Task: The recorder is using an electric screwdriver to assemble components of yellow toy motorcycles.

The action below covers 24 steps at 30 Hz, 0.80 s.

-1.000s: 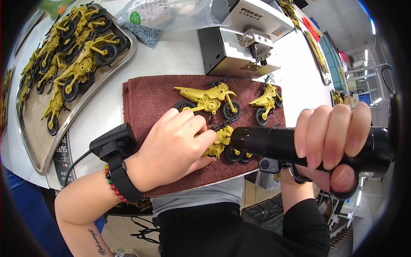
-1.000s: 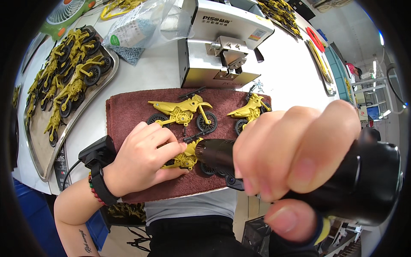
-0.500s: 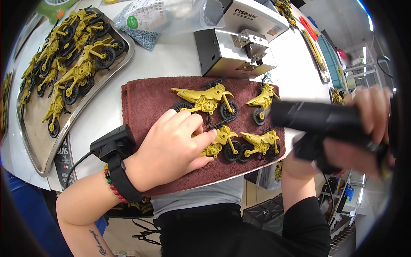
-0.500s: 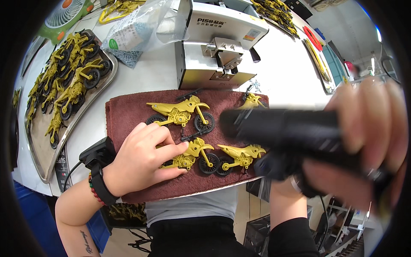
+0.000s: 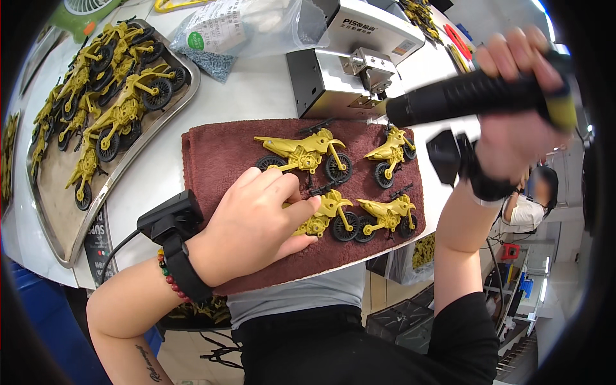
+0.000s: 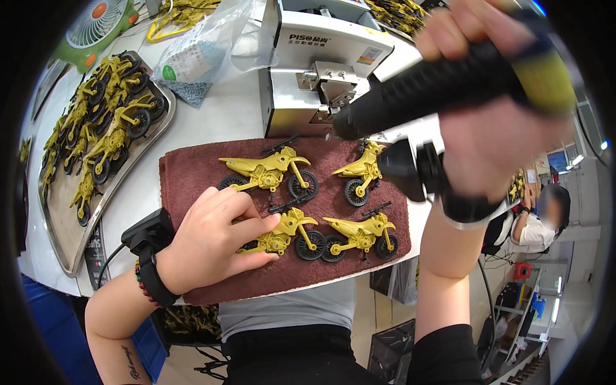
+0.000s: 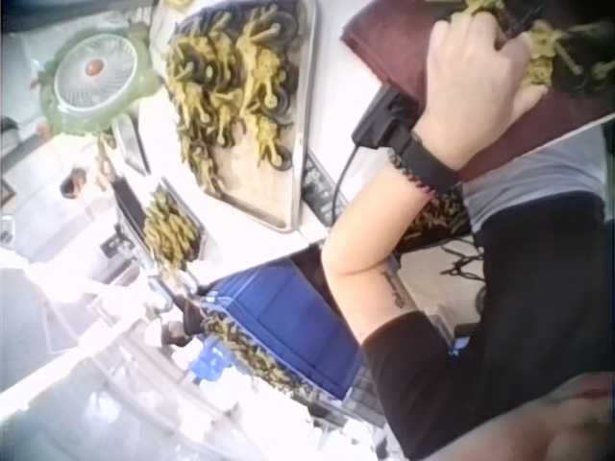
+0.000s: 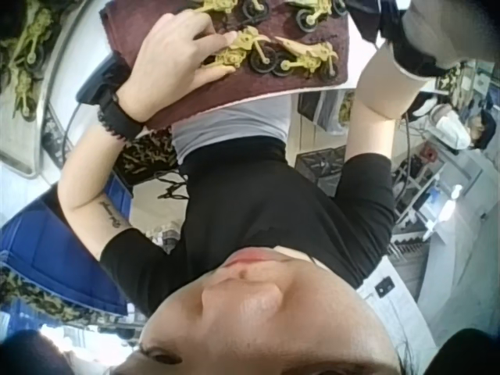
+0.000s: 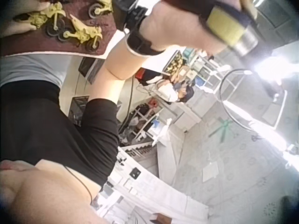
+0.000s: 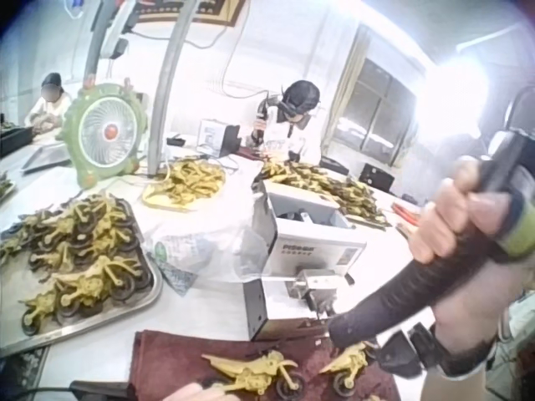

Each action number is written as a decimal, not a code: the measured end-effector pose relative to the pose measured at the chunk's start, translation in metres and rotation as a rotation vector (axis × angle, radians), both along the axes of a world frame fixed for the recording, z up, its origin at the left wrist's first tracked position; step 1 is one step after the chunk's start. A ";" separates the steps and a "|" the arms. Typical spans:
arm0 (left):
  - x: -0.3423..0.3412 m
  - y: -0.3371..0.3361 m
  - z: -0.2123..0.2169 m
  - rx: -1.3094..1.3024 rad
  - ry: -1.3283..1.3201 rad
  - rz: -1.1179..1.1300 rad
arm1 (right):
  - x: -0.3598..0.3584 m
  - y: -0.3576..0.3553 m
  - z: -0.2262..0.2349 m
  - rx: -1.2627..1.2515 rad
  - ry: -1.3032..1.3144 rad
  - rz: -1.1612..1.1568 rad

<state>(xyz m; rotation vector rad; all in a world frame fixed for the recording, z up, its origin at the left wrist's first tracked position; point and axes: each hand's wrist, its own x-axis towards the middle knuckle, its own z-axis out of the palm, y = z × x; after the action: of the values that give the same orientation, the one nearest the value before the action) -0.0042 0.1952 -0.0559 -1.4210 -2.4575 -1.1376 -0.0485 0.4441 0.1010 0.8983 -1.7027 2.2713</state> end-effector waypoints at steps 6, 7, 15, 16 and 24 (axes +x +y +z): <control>0.000 0.000 0.001 -0.031 0.003 0.000 | 0.077 -0.009 -0.018 0.050 -0.031 0.018; 0.000 0.000 0.002 -0.032 0.003 -0.001 | 0.082 -0.005 -0.019 0.106 -0.019 0.058; 0.000 0.002 0.004 -0.036 -0.001 -0.008 | 0.098 -0.006 -0.034 0.161 -0.043 0.054; 0.000 0.002 0.004 -0.035 0.002 -0.008 | 0.098 -0.007 -0.034 0.171 -0.039 0.057; 0.000 0.002 0.003 -0.030 -0.004 -0.011 | 0.097 -0.019 -0.042 0.152 0.049 0.085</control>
<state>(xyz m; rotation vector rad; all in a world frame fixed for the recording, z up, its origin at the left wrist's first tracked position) -0.0044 0.1973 -0.0526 -1.4430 -2.4826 -1.1119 0.0483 0.4249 0.0593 1.0675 -1.8696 2.1756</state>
